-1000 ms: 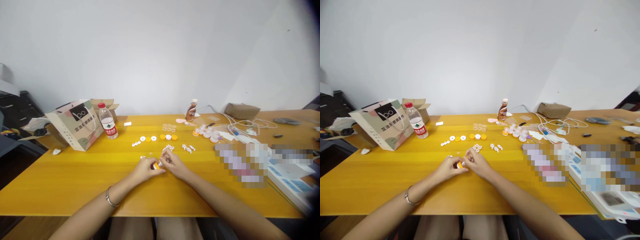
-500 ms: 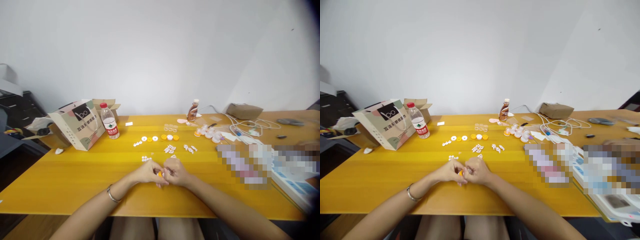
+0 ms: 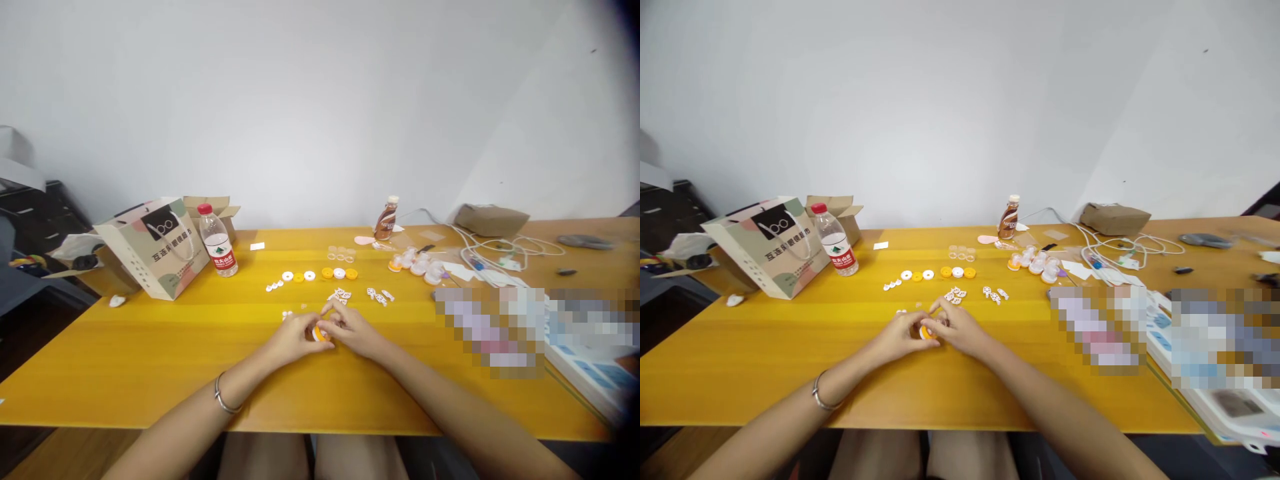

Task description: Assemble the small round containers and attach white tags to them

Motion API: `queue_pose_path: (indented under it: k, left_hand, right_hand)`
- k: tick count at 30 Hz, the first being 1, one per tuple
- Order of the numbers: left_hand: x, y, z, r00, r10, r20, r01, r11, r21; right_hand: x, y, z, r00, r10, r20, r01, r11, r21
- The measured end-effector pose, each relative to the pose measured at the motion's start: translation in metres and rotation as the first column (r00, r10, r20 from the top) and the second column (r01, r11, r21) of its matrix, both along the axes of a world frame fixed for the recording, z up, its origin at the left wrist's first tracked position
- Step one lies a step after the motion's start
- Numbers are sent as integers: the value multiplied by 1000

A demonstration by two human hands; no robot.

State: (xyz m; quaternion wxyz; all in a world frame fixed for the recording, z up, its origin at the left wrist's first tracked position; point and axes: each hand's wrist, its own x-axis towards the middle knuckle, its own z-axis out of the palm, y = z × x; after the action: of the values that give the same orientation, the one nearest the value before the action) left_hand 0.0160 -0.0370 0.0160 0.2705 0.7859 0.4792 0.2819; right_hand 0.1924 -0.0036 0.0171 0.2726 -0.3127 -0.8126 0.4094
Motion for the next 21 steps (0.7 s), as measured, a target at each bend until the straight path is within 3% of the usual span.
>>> queue_pose_path:
  k: [4,10,16,21]
  left_hand:
    - [-1,0,-1,1000,17,8,-17,1000,21]
    - [-4,3,-4,1000,4,-10,-4,998,59]
    - [-3,1,-2,1000,-8,-22,10,996,85]
    - [-3,1,0,998,-12,-61,18,995,93]
  right_hand:
    - [0,0,-2,996,-54,-70,61,993,97]
    - [1,-1,3,999,-22,-46,26,995,94]
    - [-1,-3,1,994,-107,-31,110,984,140]
    - [-2,-4,1,996,-85,18,82,988,131]
